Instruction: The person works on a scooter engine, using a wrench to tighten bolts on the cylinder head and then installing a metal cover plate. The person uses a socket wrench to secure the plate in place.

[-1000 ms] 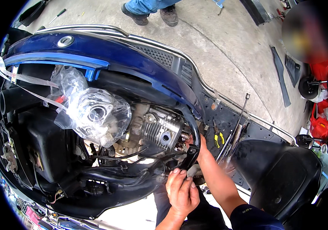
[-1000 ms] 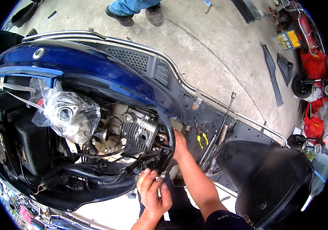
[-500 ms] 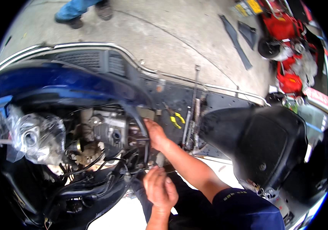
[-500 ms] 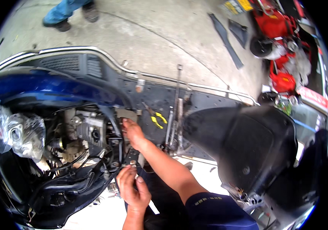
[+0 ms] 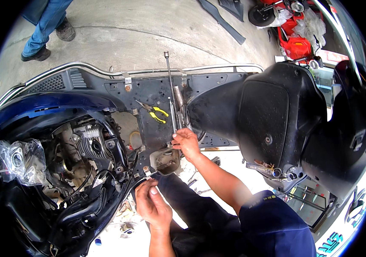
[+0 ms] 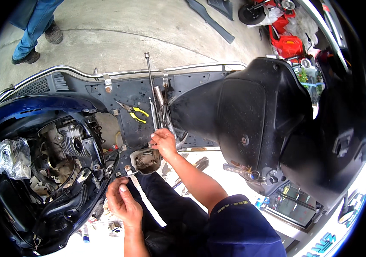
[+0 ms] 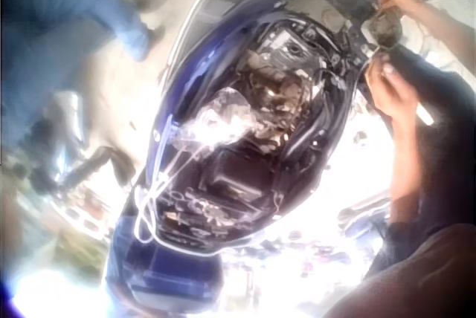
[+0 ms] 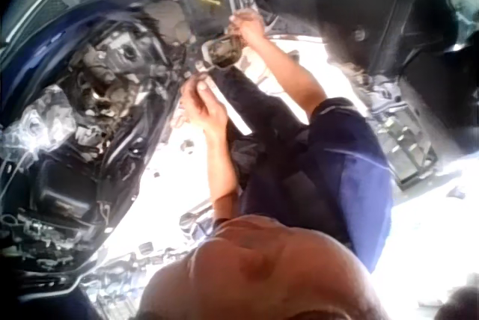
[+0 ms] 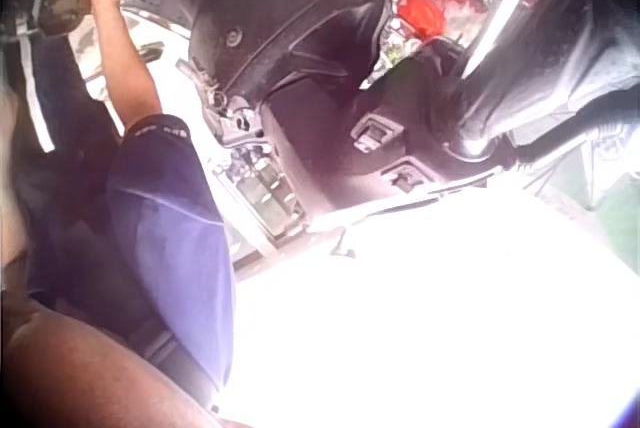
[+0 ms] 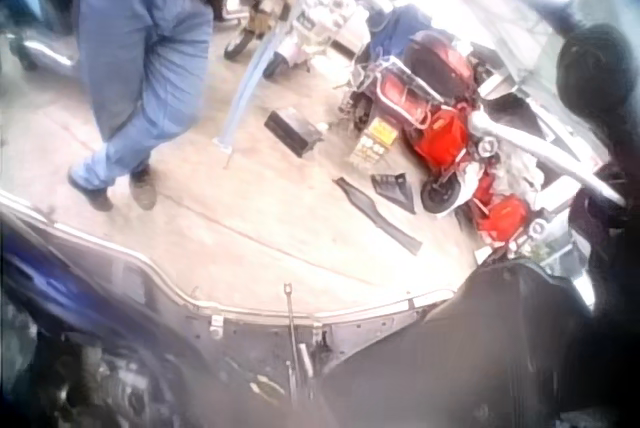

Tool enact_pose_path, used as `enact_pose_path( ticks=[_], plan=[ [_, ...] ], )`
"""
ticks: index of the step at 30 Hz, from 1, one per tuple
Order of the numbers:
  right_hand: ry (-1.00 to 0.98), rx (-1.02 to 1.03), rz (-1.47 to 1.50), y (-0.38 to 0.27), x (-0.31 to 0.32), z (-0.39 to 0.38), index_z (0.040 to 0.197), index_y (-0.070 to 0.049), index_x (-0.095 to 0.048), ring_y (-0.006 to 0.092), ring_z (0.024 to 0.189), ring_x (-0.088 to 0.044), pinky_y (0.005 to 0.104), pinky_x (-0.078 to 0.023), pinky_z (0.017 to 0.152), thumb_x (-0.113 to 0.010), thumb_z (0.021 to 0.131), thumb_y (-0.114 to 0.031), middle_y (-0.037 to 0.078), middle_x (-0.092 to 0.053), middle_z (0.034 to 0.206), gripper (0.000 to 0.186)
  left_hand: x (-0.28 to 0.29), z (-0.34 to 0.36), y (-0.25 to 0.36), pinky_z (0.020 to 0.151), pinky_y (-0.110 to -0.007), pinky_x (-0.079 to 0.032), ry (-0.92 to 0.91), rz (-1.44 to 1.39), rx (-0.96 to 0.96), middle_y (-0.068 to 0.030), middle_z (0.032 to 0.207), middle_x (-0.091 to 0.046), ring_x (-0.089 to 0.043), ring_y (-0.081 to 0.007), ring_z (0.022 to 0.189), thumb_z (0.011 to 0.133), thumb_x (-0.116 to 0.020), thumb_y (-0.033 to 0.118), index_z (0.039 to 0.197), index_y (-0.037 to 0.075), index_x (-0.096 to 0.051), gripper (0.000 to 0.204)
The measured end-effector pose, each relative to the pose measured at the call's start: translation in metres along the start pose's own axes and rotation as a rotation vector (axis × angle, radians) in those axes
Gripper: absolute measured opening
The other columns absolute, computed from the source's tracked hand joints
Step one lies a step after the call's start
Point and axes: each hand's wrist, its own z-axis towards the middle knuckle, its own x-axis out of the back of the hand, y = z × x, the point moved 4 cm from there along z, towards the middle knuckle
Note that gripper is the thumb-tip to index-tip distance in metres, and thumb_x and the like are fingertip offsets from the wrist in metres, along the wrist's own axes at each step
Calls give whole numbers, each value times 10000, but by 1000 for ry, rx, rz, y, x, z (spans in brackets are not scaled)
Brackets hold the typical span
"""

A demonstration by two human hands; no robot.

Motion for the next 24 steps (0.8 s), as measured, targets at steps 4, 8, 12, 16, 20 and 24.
enact_pose_path(
  ticks=[4, 8, 12, 16, 20, 24],
  plan=[
    [111, 15, -25, 12, 41, -26, 1120, -13, -555, 145, 662, -616, 275, -509, 550, -645, 893, -40, 80, -658, 861, 246, 8, -18, -5, 865, -300, -486, 23, -94, 44, -126, 972, -638, -612, -177, 906, 1007, -488, 53, 1180, -58, -522, 208],
    [183, 44, -89, 42, 98, -50, 1066, 22, -590, 138, 630, -612, 276, -495, 556, -645, 885, -40, 83, -653, 723, 199, 6, -38, 2, 849, -287, -489, 12, -138, 43, -117, 943, -636, -607, -159, 887, 1012, -486, 59, 1194, -61, -514, 220],
    [253, 111, -231, 78, 144, -53, 1065, 20, -601, 139, 675, -625, 277, -500, 561, -655, 875, -50, 73, -658, 825, 209, 1, -59, 5, 790, -267, -507, 40, -190, 47, -96, 876, -645, -611, -134, 813, 1009, -506, 72, 1187, -44, -524, 213],
    [188, 93, -128, 82, 144, -41, 1033, 18, -623, 132, 675, -624, 277, -498, 578, -647, 884, -64, 53, -656, 797, 172, -5, -81, 7, 762, -258, -507, 51, -207, 49, -94, 847, -651, -608, -126, 779, 1004, -518, 75, 1175, -41, -533, 208],
    [232, 315, -368, 82, 124, -12, 972, 19, -659, 121, 653, -629, 276, -503, 600, -645, 885, -73, 66, -684, 754, 128, -16, -112, -5, 768, -285, -512, -1, -168, 75, -123, 899, -633, -604, -153, 813, 997, -527, 69, 1169, -62, -524, 217],
    [250, 326, -400, 86, 115, 16, 1015, 3, -674, 123, 624, -630, 289, -522, 607, -667, 872, -95, 78, -693, 749, 174, -27, -146, -10, 742, -252, -490, 39, -142, 99, -88, 835, -650, -600, -121, 755, 997, -538, 87, 1116, -35, -570, 174]
  ],
)
